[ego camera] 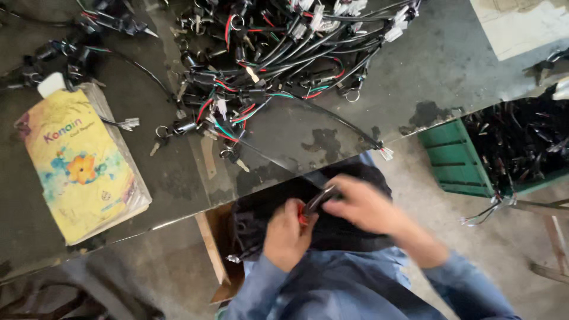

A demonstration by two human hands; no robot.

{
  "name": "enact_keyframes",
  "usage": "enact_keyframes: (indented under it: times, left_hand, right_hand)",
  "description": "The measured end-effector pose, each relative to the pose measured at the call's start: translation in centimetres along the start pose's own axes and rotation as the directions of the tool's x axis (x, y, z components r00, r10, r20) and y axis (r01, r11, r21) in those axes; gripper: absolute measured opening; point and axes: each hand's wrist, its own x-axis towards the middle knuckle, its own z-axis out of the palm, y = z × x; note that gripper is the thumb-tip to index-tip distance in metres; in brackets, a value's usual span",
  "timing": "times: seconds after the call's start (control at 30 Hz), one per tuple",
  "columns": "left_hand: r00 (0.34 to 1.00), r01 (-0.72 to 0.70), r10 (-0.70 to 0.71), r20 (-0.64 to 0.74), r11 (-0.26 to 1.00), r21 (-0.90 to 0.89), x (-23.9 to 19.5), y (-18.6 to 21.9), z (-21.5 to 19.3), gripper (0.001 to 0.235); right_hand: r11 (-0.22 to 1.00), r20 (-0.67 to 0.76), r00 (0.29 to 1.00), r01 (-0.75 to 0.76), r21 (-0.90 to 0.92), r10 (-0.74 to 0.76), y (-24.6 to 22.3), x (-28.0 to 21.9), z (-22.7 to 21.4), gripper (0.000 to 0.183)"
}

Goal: The person strips insulation from multiple black wires using red-handled pliers. They repeatedly pick up wires, strip the ends, and place them on the table. The process is continuous and repetitive throughout the clip.

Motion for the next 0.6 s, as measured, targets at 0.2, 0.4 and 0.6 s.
enact_keyframes:
  times: [0.2, 0.4, 0.6]
  left_hand:
    - [0.972, -0.181, 0.226, -0.064, 0.893, 0.412, 5.0, 1.2, -5.2, 0.027]
    - [0.873, -0.334, 0.473, -0.122, 0.761, 0.556, 10.2, 6.3, -8.1, 0.034]
    - [0.628, -0.575, 0.720, -0.296, 0.686, 0.446, 7.7, 8.0, -9.1, 0.040]
  right_hand:
    - [0.827, -0.541, 0.824, -0.180, -0.533, -0.169, 0.3, -0.3, -6.8, 0.047]
    - [0.597, -0.399, 0.917, -0.302, -0.743, -0.033, -2.2, 3.1, -7.2, 0.022]
    - [0.976, -0.090, 0.974, 0.212, 0.058, -0.206, -8.6, -2.9, -9.7, 0.022]
